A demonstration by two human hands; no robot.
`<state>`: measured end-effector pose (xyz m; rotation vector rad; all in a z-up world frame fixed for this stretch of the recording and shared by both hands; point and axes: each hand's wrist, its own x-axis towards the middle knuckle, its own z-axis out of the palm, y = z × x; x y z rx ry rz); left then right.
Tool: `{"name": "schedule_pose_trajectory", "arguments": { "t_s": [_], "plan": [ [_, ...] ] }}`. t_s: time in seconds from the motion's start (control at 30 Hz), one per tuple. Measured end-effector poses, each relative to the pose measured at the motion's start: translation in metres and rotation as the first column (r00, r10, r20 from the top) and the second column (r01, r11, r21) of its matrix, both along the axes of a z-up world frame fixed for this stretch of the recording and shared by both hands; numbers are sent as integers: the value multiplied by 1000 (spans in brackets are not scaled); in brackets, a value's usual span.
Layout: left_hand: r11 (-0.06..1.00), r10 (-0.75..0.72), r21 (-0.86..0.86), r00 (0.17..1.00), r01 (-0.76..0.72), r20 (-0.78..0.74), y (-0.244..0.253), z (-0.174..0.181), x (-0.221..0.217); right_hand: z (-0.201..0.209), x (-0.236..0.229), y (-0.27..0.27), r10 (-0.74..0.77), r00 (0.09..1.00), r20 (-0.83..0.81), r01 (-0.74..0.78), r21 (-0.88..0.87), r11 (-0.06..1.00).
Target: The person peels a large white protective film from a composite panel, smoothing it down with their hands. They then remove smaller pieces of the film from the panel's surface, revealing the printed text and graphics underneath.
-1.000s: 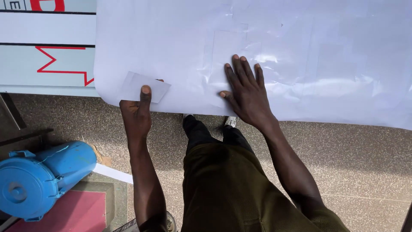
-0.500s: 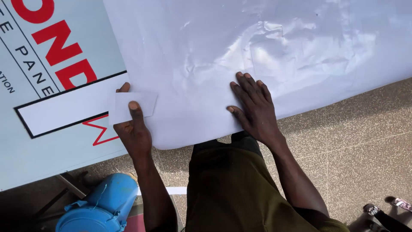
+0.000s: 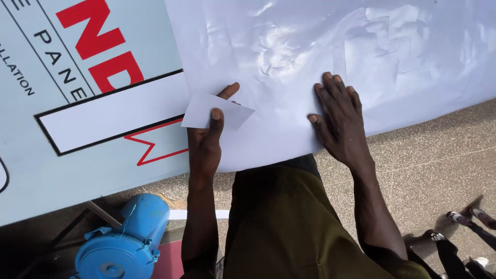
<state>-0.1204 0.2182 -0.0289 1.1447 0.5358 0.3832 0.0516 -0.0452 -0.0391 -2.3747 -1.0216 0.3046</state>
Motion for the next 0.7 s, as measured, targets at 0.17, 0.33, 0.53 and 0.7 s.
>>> {"name": "schedule_pose_trajectory", "arguments": {
  "t_s": [0.17, 0.33, 0.53, 0.7],
  "plan": [
    [974, -225, 32, 974, 226, -25, -53, 6, 38, -10, -6, 4, 74, 997, -24, -75, -14, 997],
    [946, -293, 138, 956, 293, -19, -96, 10, 84, -6, 1, -23, 123, 804, -582, 205, 464, 862],
    [923, -247, 281, 965, 261, -85, -136, 14, 117, -30, 22, -54, 424, 422, -802, 535, 597, 598],
    [908, -260, 321, 963, 270, -75, -184, 13, 154, -44, 63, -79, 254, 402, -879, 671, 472, 572]
  ]
}}
